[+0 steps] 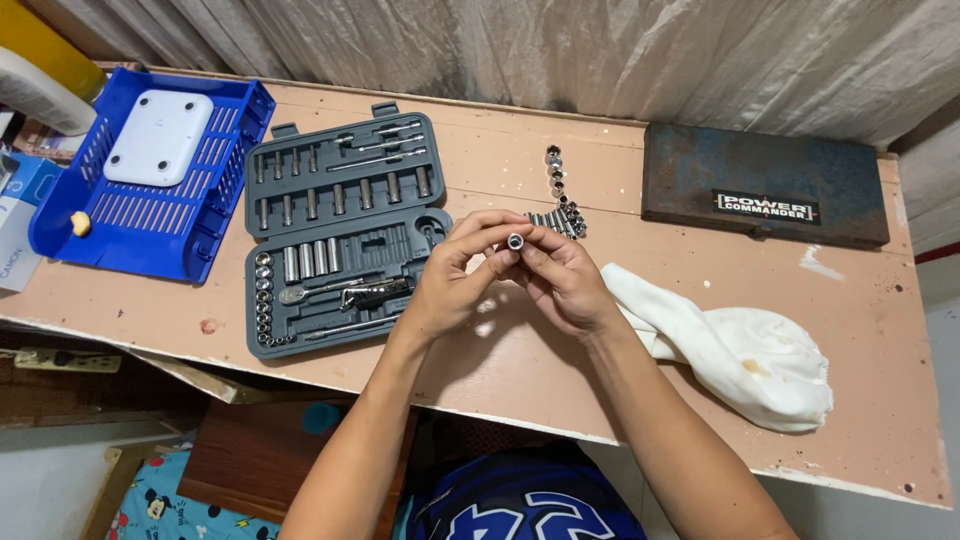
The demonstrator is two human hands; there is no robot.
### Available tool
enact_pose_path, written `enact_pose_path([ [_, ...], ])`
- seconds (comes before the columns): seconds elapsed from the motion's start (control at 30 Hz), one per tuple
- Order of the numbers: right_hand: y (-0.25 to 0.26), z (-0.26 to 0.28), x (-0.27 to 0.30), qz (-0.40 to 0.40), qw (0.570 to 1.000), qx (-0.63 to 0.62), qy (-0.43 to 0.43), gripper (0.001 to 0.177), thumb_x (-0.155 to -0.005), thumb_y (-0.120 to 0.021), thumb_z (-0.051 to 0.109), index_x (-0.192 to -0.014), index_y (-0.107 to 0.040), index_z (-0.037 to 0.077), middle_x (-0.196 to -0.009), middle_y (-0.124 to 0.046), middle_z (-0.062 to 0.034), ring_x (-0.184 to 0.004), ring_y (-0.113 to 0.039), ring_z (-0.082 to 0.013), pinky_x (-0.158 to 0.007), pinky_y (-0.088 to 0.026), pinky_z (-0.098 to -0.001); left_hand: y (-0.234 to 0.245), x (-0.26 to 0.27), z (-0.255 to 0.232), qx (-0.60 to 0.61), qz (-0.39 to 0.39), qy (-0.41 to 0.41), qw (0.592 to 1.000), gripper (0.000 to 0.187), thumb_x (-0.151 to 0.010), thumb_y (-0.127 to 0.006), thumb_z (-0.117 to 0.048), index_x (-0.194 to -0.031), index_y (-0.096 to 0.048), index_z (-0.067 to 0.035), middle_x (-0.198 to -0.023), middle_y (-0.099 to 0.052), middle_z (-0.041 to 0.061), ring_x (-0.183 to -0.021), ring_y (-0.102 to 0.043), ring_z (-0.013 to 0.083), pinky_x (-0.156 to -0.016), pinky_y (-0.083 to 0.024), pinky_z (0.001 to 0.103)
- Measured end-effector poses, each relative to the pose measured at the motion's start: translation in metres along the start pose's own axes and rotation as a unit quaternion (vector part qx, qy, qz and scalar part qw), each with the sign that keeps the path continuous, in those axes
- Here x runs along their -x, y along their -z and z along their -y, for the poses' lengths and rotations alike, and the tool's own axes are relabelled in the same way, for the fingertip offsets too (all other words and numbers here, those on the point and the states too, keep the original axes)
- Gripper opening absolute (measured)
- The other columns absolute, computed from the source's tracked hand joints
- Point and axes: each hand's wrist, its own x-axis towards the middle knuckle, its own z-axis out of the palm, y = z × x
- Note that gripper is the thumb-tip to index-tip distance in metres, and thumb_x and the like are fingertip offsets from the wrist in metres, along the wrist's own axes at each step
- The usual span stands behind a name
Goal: The person is organizing a socket wrench set, selecting various socket heads and placing them back into the storage case.
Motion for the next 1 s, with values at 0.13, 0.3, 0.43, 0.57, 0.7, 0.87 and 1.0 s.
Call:
enact_pose_path([
  [0.13,0.004,-0.003,0.0,-0.002,1.0,0.015,-0.015,0.022,-0.105,-0.06,0.01,-0.124,-0.066,0.001,-0.109,-0.071,-0.0085,-0.1,-0.068,-0.017,-0.094,-0.057,-0.0354,0.0,0.003,0.008,0.075,-0.023,0.099,0.992,0.03,-0.102,-0.064,-0.01,-0.131,-0.069,-0.005,-0.132,-0.064,0.011,-0.115,-0.066,0.0164,-0.095,-0.058,0.03],
  [0.3,-0.001,-0.001,0.0,-0.016,0.998,0.049,-0.024,0.007,-0.104,-0.064,0.008,-0.106,-0.063,0.001,-0.098,-0.073,-0.013,-0.084,-0.071,-0.0176,-0.078,-0.061,-0.0308,0.002,-0.001,0.006,0.224,-0.102,0.156,0.957,0.051,-0.096,-0.068,-0.01,-0.145,-0.054,-0.008,-0.111,-0.074,0.012,-0.095,-0.069,0.0138,-0.087,-0.058,0.03],
  [0.43,-0.007,0.0,0.0,-0.029,0.998,0.059,-0.018,0.009,-0.104,-0.062,0.009,-0.099,-0.06,0.002,-0.094,-0.074,-0.0151,-0.081,-0.073,-0.0185,-0.073,-0.062,-0.0298,0.002,0.004,0.023,0.212,-0.129,0.171,0.954,0.037,-0.097,-0.07,-0.01,-0.132,-0.065,0.001,-0.107,-0.078,0.012,-0.095,-0.071,0.014,-0.089,-0.057,0.029],
  [0.57,-0.013,0.003,-0.001,-0.035,0.996,0.076,-0.025,0.01,-0.104,-0.061,0.011,-0.099,-0.061,0.002,-0.094,-0.074,-0.0162,-0.081,-0.074,-0.019,-0.072,-0.062,-0.0295,0.003,0.004,0.026,0.244,-0.176,0.218,0.928,0.031,-0.097,-0.07,-0.011,-0.125,-0.069,0.002,-0.098,-0.077,0.01,-0.087,-0.071,0.0135,-0.082,-0.058,0.028],
  [0.7,-0.024,0.007,-0.002,-0.041,0.991,0.123,-0.027,0.006,-0.1,-0.065,0.007,-0.101,-0.06,0.002,-0.095,-0.074,-0.0159,-0.082,-0.074,-0.0179,-0.074,-0.062,-0.0298,0.003,0.006,0.031,0.202,-0.192,0.21,0.937,0.028,-0.098,-0.071,-0.011,-0.122,-0.072,0.002,-0.095,-0.075,0.007,-0.083,-0.068,0.0107,-0.079,-0.056,0.025],
  [0.87,-0.024,-0.003,-0.008,-0.052,0.984,0.171,-0.015,0.008,-0.097,-0.067,0.003,-0.1,-0.06,0.002,-0.091,-0.074,-0.0148,-0.078,-0.073,-0.0169,-0.069,-0.061,-0.0303,0.007,0.013,0.031,0.148,-0.191,0.201,0.949,0.027,-0.1,-0.07,-0.012,-0.122,-0.073,0.002,-0.09,-0.073,0.004,-0.08,-0.065,0.0092,-0.075,-0.054,0.024],
  [1.0,-0.025,-0.01,-0.012,-0.066,0.986,0.141,-0.06,0.01,-0.102,-0.062,0.01,-0.099,-0.063,0.001,-0.084,-0.072,-0.014,-0.071,-0.071,-0.0171,-0.064,-0.06,-0.0299,0.017,0.019,0.036,0.231,-0.187,0.204,0.933,0.03,-0.104,-0.063,-0.016,-0.128,-0.071,0.001,-0.093,-0.07,0.003,-0.082,-0.065,0.0089,-0.076,-0.055,0.024],
])
